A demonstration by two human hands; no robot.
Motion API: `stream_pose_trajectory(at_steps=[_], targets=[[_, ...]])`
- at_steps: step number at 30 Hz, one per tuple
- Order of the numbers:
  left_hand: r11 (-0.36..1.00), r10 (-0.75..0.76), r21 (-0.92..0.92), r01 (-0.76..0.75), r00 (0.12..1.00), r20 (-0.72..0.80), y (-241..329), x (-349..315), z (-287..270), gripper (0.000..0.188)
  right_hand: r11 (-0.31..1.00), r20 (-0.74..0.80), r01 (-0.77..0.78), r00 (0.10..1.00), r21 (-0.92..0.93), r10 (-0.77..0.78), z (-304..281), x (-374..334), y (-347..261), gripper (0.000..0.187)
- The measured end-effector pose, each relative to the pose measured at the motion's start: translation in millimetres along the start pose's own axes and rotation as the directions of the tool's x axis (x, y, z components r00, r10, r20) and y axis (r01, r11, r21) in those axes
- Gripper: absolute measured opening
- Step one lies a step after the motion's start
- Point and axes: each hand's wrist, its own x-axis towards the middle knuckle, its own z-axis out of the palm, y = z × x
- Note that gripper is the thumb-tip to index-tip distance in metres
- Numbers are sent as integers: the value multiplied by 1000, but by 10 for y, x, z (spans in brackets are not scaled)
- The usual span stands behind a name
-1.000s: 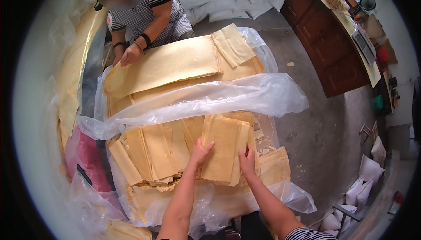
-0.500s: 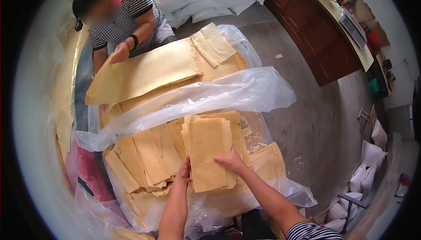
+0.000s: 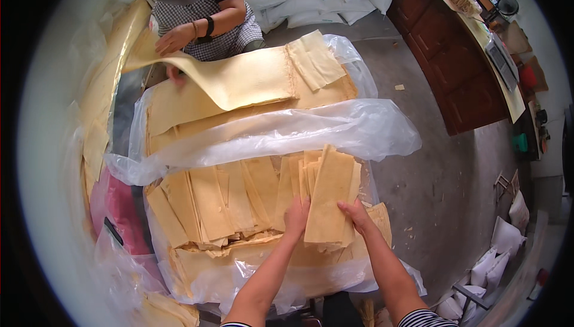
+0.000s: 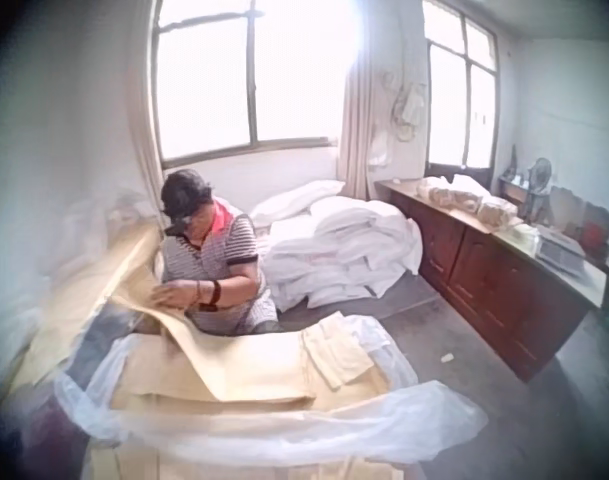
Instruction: The person gathers and stacks sheets of bean curd skin by hand, places them into a plastic bag, and weighs the bag on a digital scale.
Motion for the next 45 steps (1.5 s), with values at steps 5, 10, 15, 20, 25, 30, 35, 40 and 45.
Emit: stream_pose_trajectory(at_steps=[5,10,15,20,25,30,35,40,45], targets=[[936,351,201,-289,760,-546,-387,144,48,61,985,-50,143,988,-99,-149,232,-14,79,67],[992,113,10,-126,846,-521,-448,331,-110,70,985,-51,153,986,-85,-157,118,21,89,72],[909,-14,-412,-66,982,-187,-437,499,-411,69,985,-39,12,999,-170,-19,-95,64,23,81],[807,125,-559,-191,980,-155,-712,596,-266,56,978,-155,150,973,-147,-173,10,-5,61,98],[945,284,279,-169,847,-450,-394,332,-29,60,980,-136,149,977,-135,-167,74,-33,9,96],[946,109,-247,-210,923,-369,-557,481,-149,64,972,-143,192,967,-133,-211,114,-20,27,91],[753,-9,-645,132,982,190,-519,465,-508,43,979,-102,173,978,-108,-184,46,1,27,87],[750,113,-655,-96,993,-17,-549,402,-332,33,990,-77,138,987,-10,-139,-131,96,147,84],[976,156,-51,-212,843,-515,-715,-63,-848,30,984,-96,140,984,-114,-151,3,32,51,90]])
